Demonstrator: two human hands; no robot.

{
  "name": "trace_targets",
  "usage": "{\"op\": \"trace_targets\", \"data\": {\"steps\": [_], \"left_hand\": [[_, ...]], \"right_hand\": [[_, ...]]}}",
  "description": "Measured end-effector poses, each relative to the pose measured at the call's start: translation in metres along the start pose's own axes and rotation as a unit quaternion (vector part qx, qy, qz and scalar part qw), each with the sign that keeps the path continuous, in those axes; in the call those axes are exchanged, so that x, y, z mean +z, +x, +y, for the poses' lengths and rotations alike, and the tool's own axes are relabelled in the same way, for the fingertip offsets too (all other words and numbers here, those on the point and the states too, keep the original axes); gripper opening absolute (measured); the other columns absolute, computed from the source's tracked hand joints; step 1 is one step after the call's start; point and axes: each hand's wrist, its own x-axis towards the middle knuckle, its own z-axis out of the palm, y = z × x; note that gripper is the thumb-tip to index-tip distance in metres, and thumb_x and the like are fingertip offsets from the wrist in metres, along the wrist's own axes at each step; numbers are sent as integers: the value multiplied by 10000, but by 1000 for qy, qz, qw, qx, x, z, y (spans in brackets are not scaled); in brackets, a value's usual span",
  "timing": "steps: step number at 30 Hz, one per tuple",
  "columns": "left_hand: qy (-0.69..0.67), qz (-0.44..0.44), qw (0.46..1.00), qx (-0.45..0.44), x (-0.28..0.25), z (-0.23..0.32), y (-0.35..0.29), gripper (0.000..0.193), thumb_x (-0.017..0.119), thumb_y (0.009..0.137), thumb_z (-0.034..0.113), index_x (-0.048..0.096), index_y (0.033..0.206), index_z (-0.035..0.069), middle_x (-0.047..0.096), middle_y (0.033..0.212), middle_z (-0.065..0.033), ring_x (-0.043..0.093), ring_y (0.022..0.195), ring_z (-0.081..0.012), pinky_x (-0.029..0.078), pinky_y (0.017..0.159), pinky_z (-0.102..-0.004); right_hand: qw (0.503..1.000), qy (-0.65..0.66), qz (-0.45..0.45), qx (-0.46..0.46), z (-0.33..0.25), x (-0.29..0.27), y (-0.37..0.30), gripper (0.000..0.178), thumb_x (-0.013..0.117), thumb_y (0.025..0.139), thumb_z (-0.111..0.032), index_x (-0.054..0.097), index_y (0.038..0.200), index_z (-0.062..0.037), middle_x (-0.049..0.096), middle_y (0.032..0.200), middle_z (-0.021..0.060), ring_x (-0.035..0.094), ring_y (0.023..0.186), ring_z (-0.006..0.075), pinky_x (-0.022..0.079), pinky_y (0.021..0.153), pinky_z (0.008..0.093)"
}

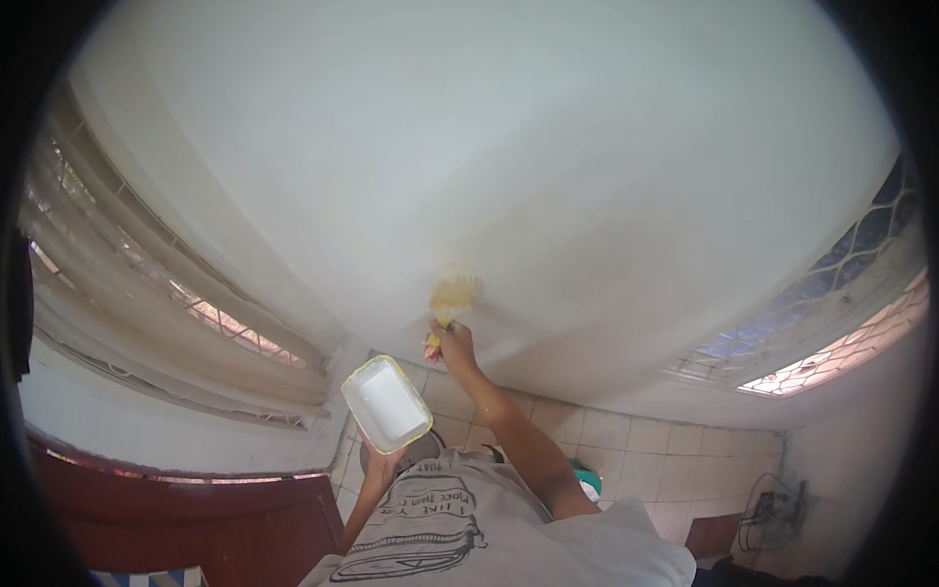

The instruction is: The person paints the ceiling and the upper corner of a wall using a brush dipped in a container of white paint.

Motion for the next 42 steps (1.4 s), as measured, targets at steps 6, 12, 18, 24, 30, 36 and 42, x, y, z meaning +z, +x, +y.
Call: {"op": "trace_targets", "data": {"steps": [6, 12, 18, 24, 30, 36, 42], "left_hand": [[-36, -1, 999, -9, -6, -5, 16, 879, 657, 931, 180, 23, 1529, 61, 429, 1421, -222, 513, 1265, -317, 380, 1098, -382], [-80, 9, 997, -11, -9, -5, 41, 861, 650, 936, 187, 39, 1529, 62, 435, 1420, -219, 514, 1266, -317, 381, 1098, -390], [-61, 5, 998, -11, -31, -15, 0, 842, 643, 940, 194, 55, 1528, 62, 441, 1418, -215, 515, 1267, -317, 383, 1099, -398], [-62, 1, 998, -9, -45, -23, -15, 824, 637, 945, 201, 71, 1527, 63, 447, 1417, -212, 516, 1269, -316, 384, 1100, -406], [-89, 8, 996, -17, -54, -22, 0, 805, 630, 949, 208, 88, 1527, 63, 453, 1416, -209, 518, 1270, -316, 385, 1100, -414], [-123, 3, 992, -23, -56, -20, 12, 788, 623, 953, 214, 104, 1526, 63, 460, 1414, -206, 519, 1272, -316, 387, 1101, -421], [-125, 1, 992, -30, -66, -25, -8, 770, 617, 958, 221, 120, 1526, 64, 466, 1413, -203, 520, 1273, -316, 388, 1101, -429]], "right_hand": [[984, 74, -71, -146, -69, 26, 2, 158, 670, 929, -130, 623, 938, 20, 599, 741, 54, 560, 566, 131, 403, 490, 262], [933, -79, -97, -337, -188, 105, -83, 302, 648, 983, -243, 599, 1156, 0, 589, 713, 37, 568, 536, 90, 425, 442, 242], [956, -96, -85, -264, -96, 52, -8, 318, 623, 1005, -310, 622, 1153, -29, 608, 730, 36, 551, 526, 80, 402, 450, 226], [999, -12, 4, -34, 66, -21, 44, 151, 634, 956, -167, 635, 976, -17, 587, 673, 35, 523, 504, 93, 373, 430, 244], [981, 102, -61, -153, -34, 27, 47, 102, 656, 910, -105, 626, 848, -29, 570, 692, 34, 483, 540, 90, 351, 477, 245], [945, 9, -92, -314, -172, 110, -58, 261, 666, 965, -223, 671, 1079, 12, 573, 736, 9, 484, 565, 81, 374, 482, 243], [971, -1, -52, -233, -77, 56, 3, 266, 652, 984, -261, 665, 1085, -15, 591, 743, 21, 516, 571, 85, 384, 463, 250]]}}
